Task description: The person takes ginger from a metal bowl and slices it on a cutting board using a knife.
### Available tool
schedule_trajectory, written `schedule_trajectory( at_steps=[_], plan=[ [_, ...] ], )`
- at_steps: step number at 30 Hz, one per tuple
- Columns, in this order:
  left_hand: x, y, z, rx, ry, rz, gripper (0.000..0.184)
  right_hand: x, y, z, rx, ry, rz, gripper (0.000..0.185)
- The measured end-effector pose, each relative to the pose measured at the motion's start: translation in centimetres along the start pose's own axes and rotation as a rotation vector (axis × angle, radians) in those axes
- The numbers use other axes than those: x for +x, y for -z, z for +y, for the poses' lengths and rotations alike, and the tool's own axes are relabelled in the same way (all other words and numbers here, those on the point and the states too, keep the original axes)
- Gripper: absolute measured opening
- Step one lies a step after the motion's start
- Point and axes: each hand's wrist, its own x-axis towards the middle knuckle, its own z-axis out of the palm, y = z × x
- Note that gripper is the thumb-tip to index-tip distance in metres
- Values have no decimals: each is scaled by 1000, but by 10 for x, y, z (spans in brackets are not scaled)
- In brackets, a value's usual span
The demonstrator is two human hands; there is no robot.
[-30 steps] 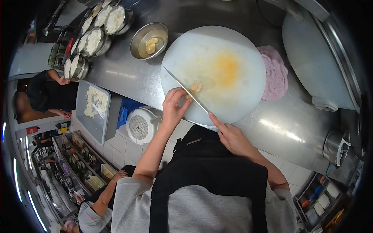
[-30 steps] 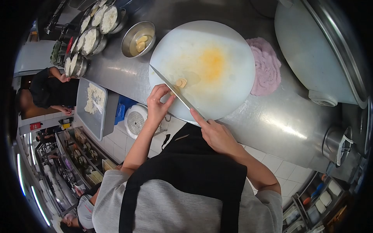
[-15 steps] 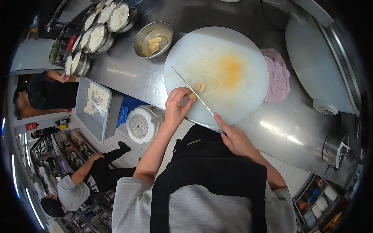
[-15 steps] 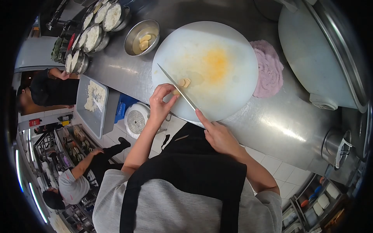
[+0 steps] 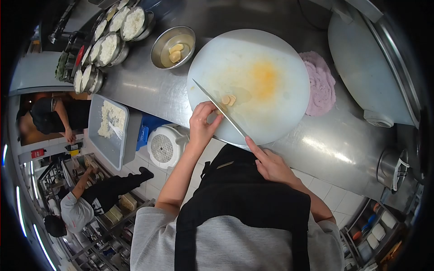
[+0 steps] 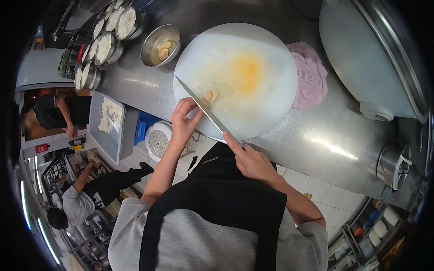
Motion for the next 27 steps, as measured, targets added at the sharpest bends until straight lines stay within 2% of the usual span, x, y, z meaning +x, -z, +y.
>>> schedule_trajectory(
  at_steps=[11,14,16,17,19,22,25,27],
  plan=[
    [0,0,0,10,7,-9,24,11,2,3,74,37,13,77],
    [0,1,1,27,13,-24,25,8,5,4,33,-21,-17,76],
    [0,0,3,21,7,-18,25,21,21,-13,38,-207,-189,74],
    [0,0,3,14,11,-19,25,21,19,-10,36,-203,-185,74],
    [0,2,3,10,17,-14,24,19,11,-2,59,-21,-7,74],
    [2,2,0,54,-17,-16,24,18,13,0,208,64,31,72],
    [4,4,1,60,-2,-29,29,17,29,-13,277,-27,-58,71],
    [11,4,8,140,2,-18,40,15,38,-18,302,-79,-68,71]
  ],
)
